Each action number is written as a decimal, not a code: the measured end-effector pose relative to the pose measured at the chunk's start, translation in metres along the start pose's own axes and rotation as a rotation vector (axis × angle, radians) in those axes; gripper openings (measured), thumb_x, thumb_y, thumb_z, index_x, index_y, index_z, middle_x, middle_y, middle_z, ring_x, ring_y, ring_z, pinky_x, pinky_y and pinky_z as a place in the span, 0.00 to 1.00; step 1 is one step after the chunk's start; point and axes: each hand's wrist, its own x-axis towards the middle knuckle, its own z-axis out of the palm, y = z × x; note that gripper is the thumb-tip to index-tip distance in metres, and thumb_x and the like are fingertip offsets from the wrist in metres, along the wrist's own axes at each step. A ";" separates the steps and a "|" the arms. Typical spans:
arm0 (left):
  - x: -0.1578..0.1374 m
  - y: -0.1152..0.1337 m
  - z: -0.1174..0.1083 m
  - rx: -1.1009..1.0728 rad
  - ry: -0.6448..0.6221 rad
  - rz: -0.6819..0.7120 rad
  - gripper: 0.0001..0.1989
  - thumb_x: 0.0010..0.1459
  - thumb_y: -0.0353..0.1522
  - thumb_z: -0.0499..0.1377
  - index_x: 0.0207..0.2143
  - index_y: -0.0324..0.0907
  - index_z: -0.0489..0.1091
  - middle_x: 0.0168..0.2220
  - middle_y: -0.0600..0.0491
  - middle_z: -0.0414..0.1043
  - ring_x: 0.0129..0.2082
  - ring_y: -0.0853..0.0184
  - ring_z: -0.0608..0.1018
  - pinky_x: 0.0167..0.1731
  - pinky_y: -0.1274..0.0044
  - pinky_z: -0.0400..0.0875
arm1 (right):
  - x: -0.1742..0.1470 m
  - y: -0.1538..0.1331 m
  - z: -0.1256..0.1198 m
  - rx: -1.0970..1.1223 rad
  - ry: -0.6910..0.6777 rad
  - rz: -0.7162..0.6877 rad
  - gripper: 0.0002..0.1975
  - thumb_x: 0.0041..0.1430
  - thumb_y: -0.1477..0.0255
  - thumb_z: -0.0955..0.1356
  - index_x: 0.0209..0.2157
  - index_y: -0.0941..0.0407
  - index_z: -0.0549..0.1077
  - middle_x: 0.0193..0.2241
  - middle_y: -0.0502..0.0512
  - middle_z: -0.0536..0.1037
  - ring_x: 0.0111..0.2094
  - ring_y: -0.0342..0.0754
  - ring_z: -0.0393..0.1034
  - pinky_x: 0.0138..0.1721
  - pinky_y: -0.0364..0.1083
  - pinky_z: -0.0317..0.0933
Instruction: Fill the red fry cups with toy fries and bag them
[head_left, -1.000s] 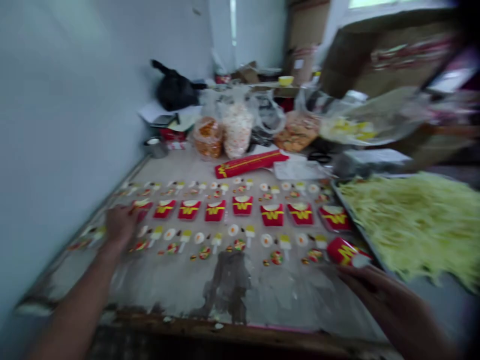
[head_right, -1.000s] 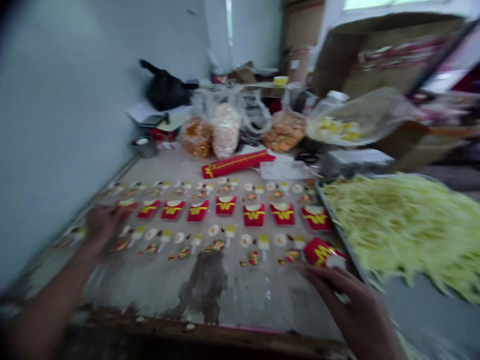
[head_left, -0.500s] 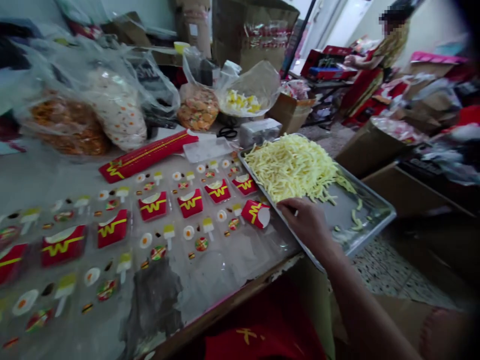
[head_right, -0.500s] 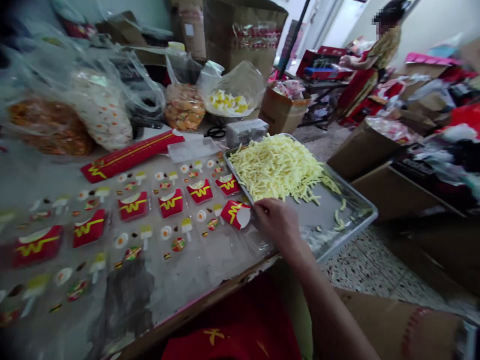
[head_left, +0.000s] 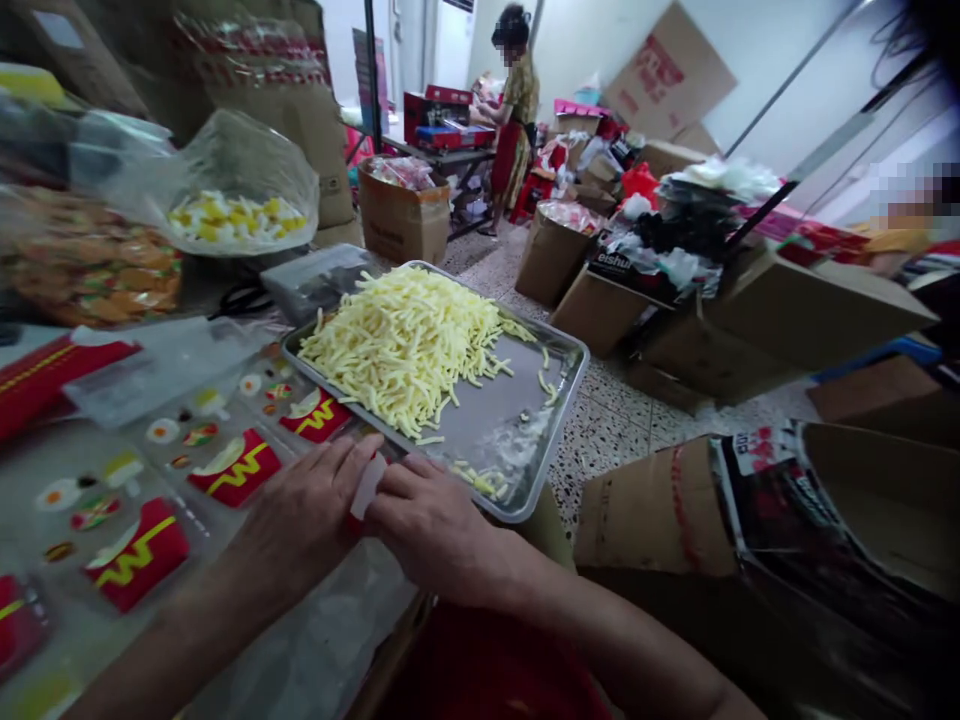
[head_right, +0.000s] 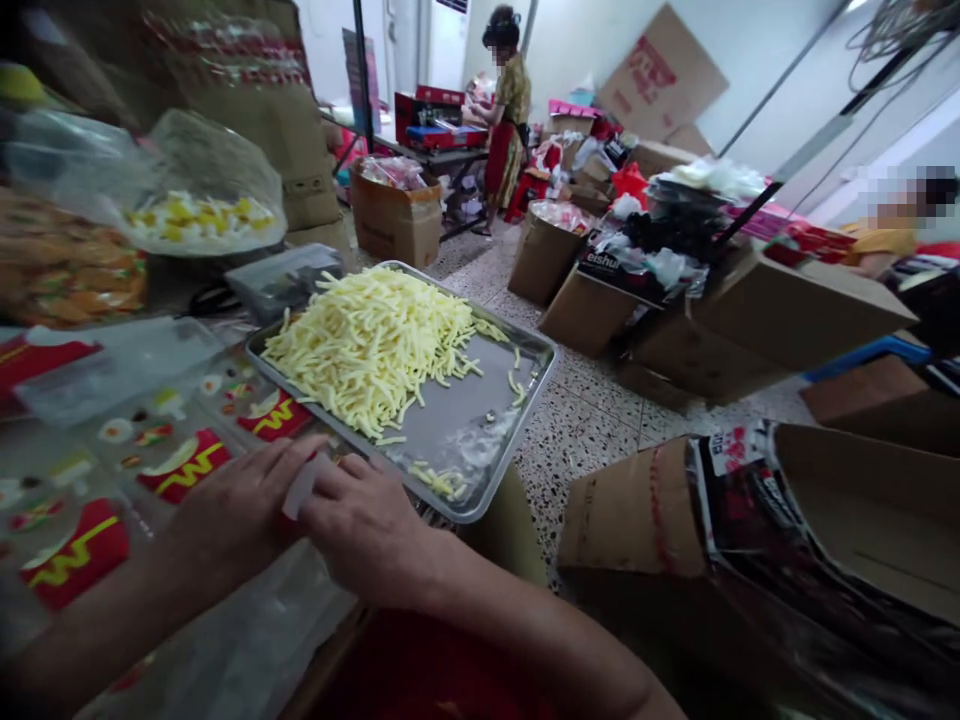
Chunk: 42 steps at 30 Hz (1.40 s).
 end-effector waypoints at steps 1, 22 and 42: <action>0.004 0.003 0.002 -0.003 -0.021 -0.006 0.28 0.57 0.29 0.59 0.61 0.39 0.61 0.52 0.40 0.74 0.50 0.51 0.77 0.48 0.62 0.72 | -0.010 0.011 -0.005 0.081 0.020 0.026 0.15 0.71 0.67 0.58 0.44 0.47 0.75 0.47 0.48 0.79 0.44 0.48 0.72 0.47 0.48 0.66; 0.061 0.030 0.028 -0.253 -0.086 -0.157 0.43 0.54 0.48 0.66 0.66 0.44 0.53 0.58 0.42 0.70 0.55 0.50 0.75 0.52 0.64 0.73 | -0.050 0.290 -0.023 0.297 0.410 0.690 0.14 0.56 0.73 0.71 0.45 0.56 0.80 0.32 0.52 0.80 0.29 0.44 0.69 0.34 0.45 0.62; 0.104 0.034 0.033 -0.142 -0.068 -0.143 0.40 0.57 0.41 0.64 0.67 0.45 0.53 0.58 0.44 0.69 0.56 0.52 0.74 0.55 0.65 0.71 | -0.064 0.326 -0.047 0.180 0.244 0.442 0.12 0.57 0.73 0.70 0.42 0.55 0.83 0.36 0.53 0.81 0.32 0.45 0.73 0.37 0.45 0.63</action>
